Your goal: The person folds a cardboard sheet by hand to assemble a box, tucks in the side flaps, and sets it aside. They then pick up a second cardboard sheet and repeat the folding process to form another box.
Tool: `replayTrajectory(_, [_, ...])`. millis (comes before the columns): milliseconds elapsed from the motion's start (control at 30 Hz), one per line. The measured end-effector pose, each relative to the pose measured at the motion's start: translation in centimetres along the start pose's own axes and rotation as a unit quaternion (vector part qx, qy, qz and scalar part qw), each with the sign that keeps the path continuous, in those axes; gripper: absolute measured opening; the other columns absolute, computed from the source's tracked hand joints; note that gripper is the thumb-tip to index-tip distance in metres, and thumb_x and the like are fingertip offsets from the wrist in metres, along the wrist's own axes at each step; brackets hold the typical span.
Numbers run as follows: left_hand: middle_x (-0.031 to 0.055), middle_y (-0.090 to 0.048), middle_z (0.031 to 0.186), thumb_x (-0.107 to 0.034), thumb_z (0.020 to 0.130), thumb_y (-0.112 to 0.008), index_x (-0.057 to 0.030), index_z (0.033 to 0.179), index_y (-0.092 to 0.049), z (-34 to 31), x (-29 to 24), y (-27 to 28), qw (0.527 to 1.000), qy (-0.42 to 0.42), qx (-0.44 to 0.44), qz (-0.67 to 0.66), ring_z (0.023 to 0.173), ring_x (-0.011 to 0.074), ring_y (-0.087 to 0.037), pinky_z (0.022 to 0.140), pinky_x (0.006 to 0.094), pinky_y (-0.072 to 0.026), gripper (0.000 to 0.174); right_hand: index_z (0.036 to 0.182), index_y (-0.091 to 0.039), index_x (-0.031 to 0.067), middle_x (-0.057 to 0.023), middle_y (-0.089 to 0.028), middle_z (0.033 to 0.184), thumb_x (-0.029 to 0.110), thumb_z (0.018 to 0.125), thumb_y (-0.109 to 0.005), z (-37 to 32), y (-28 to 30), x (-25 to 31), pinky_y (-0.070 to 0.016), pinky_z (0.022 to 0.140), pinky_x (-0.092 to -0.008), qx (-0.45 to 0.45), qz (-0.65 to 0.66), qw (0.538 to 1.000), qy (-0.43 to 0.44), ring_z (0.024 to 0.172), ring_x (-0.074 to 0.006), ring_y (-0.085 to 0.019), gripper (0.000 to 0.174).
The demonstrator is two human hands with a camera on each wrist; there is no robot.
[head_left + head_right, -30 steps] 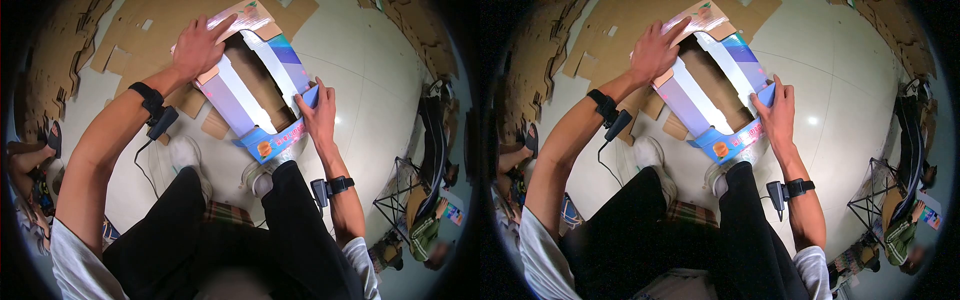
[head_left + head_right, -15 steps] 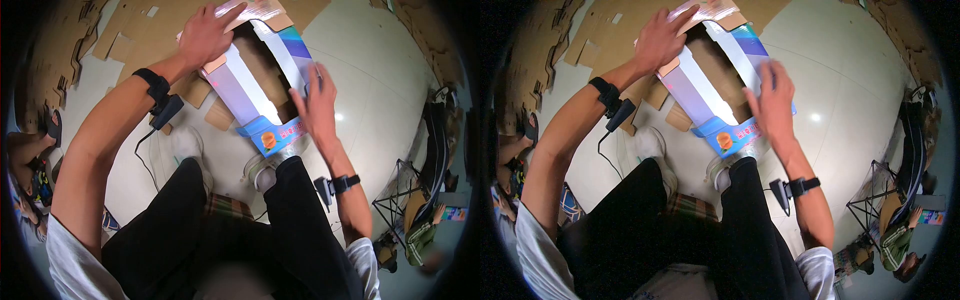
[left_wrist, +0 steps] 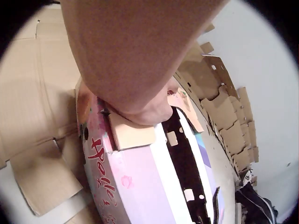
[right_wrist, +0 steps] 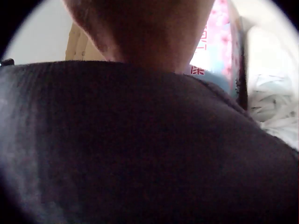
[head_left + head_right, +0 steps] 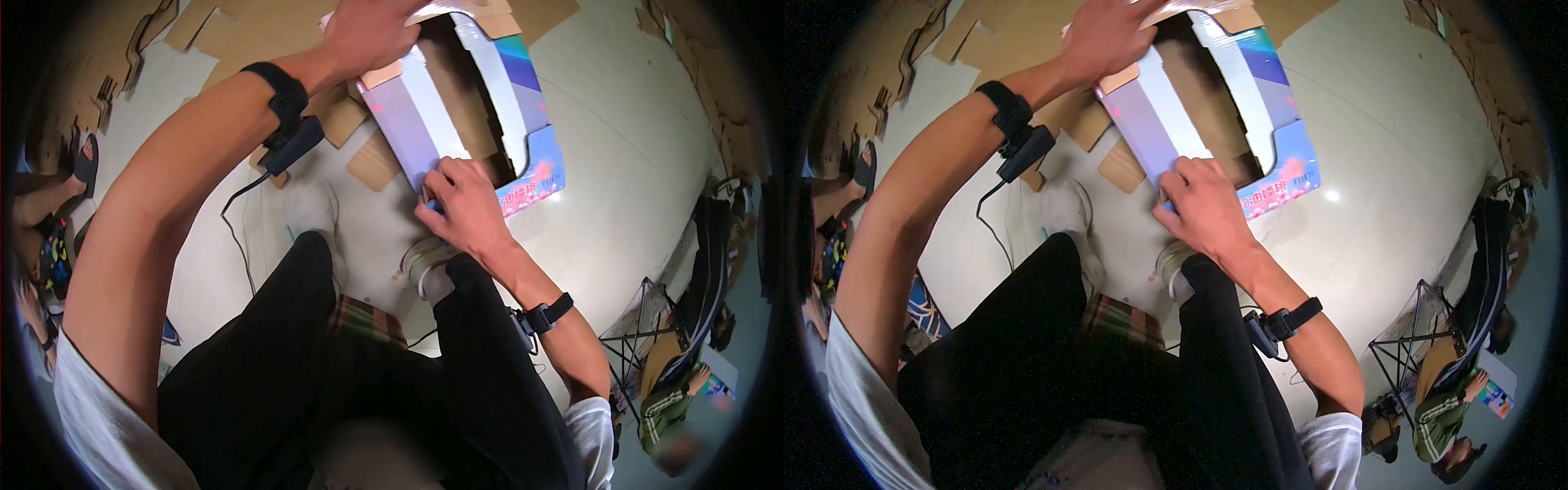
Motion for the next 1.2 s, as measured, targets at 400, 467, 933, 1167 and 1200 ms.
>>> replayTrajectory(400, [0.0252,-0.06,0.125,-0.027,0.091,-0.068,-0.0317,0.164,-0.048,0.0,0.2,-0.1,1.0,0.004,-0.008,0.019,0.12,0.0434,-0.06,0.1,0.0536,-0.0536,0.076,0.109,-0.065,0.0024,-0.0189,-0.059,0.116,0.031,0.091,-0.078,1.4,-0.9,1.0,-0.0448,0.105,-0.0515,-0.071,-0.179,0.981,0.007,0.115,-0.0384,-0.057,0.036])
replayTrajectory(467, [0.0253,-0.06,0.124,-0.027,0.091,-0.068,-0.0307,0.164,-0.048,0.0,0.1,0.0,1.0,-0.002,-0.016,0.024,0.119,0.0435,-0.061,0.1,0.0534,-0.0535,0.076,0.116,-0.064,0.0015,-0.02,-0.06,0.122,0.04,0.09,-0.08,1.4,-1.0,0.9,-0.0438,0.107,-0.0517,-0.103,-0.199,0.974,0.011,0.118,-0.0393,-0.056,0.049])
replayTrajectory(933, [0.0266,-0.059,0.125,-0.035,0.095,-0.069,-0.0297,0.163,-0.048,0.1,0.2,0.1,1.0,0.01,-0.01,0.012,0.116,0.0455,-0.063,0.098,0.055,-0.0547,0.072,0.117,-0.057,-0.0023,-0.0296,-0.069,0.099,0.05,0.1,-0.073,3.1,0.7,-6.1,-0.0578,0.073,-0.0564,-0.106,-0.055,0.981,-0.155,0.084,-0.049,-0.071,0.057])
replayTrajectory(1167, [0.0219,-0.058,0.141,-0.031,0.108,-0.059,-0.0113,0.152,-0.056,0.0,4.1,0.7,0.972,0.068,-0.058,-0.217,0.125,0.0398,-0.064,0.107,0.0485,-0.0535,0.048,0.098,-0.064,0.0008,-0.0271,-0.068,0.077,0.045,0.104,-0.07,1.9,0.5,-8.4,-0.0541,0.071,-0.0579,-0.073,0.011,0.97,-0.234,0.078,-0.0482,-0.07,0.045])
replayTrajectory(1200, [0.0224,-0.058,0.138,-0.031,0.107,-0.059,-0.0152,0.155,-0.055,-0.1,5.2,0.8,0.973,0.056,-0.061,-0.216,0.124,0.0404,-0.062,0.108,0.0485,-0.0519,0.05,0.097,-0.065,0.0003,-0.0274,-0.068,0.079,0.043,0.104,-0.07,2.0,1.0,-8.9,-0.0538,0.072,-0.0576,-0.082,-0.005,0.973,-0.215,0.079,-0.0481,-0.069,0.044])
Point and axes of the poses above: each hand's wrist, its own z-axis towards the middle knuckle, its own y-axis out of the back of the hand, x = y × z, the point moved 9 cm from there along z, towards the middle knuckle
